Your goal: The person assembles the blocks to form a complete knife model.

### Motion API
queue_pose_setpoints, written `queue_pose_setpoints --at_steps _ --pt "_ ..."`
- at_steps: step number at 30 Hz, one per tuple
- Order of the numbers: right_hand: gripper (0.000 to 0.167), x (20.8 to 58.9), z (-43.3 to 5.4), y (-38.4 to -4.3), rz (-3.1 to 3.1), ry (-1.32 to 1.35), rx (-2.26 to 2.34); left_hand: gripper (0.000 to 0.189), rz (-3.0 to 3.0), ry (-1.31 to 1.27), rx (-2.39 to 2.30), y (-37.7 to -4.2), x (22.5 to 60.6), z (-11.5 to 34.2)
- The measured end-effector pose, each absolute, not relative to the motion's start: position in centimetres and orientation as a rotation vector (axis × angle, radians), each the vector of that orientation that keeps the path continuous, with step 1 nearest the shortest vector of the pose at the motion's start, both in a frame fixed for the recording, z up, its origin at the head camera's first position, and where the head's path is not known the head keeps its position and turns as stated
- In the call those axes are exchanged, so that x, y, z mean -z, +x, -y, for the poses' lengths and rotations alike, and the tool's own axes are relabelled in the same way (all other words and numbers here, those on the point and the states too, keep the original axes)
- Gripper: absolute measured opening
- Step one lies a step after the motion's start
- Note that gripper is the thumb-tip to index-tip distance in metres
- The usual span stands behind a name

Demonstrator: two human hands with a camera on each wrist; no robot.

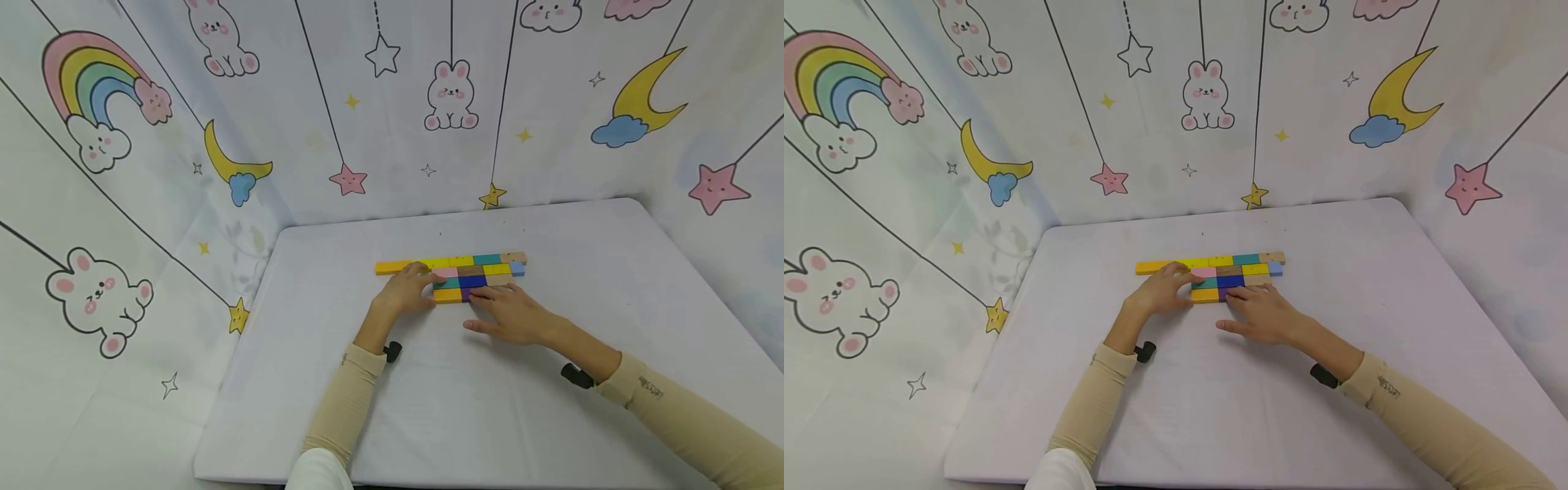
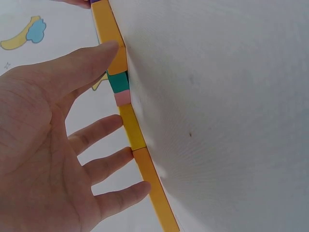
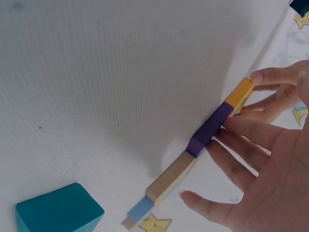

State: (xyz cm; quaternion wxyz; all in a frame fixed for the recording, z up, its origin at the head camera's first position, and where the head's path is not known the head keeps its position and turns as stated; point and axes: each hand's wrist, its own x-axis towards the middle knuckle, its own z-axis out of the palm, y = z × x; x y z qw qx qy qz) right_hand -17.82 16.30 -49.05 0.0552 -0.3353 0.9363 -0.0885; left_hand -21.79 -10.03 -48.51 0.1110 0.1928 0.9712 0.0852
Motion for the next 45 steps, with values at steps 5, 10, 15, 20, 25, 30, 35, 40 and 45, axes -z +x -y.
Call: queue_pose_setpoints --at_steps 5,10,15,20,25,30,35,40,45 --pt "0.077 49.2 -16.4 -17.8 -2.857 -1.044 0.255 0.055 -2.853 0.567 -0.252 -21.9 48.6 10.0" --pt "0.076 49.1 -16.6 -17.8 -2.845 -1.053 0.255 0.054 -2.860 0.577 -0.256 -21.9 48.7 10.0" --pt "0.074 48.9 -16.9 -17.8 -2.808 -1.056 0.296 0.054 -2.858 0.576 -0.260 -21.7 48.4 10.0" --pt "0.073 48.6 -17.3 -17.6 -2.788 -1.066 0.359 0.054 -2.856 0.573 -0.263 -21.7 48.6 10.1" --pt "0.072 48.5 -18.4 -17.1 -2.796 -1.052 0.387 0.054 -2.856 0.598 -0.261 -21.8 48.7 10.2" --pt "0.073 48.2 -19.8 -16.2 -2.803 -1.011 0.397 0.054 -2.859 0.623 -0.260 -21.8 48.5 10.4" --pt "0.072 48.1 -21.2 -15.2 -2.815 -1.003 0.387 0.054 -2.860 0.626 -0.254 -21.9 48.5 10.3" --pt "0.072 48.3 -22.0 -14.3 -2.836 -1.001 0.391 0.055 -2.853 0.601 -0.255 -21.8 48.5 10.3" --pt "0.070 48.5 -22.8 -13.4 -2.859 -0.969 0.393 0.054 -2.851 0.591 -0.260 -21.8 48.3 10.3"
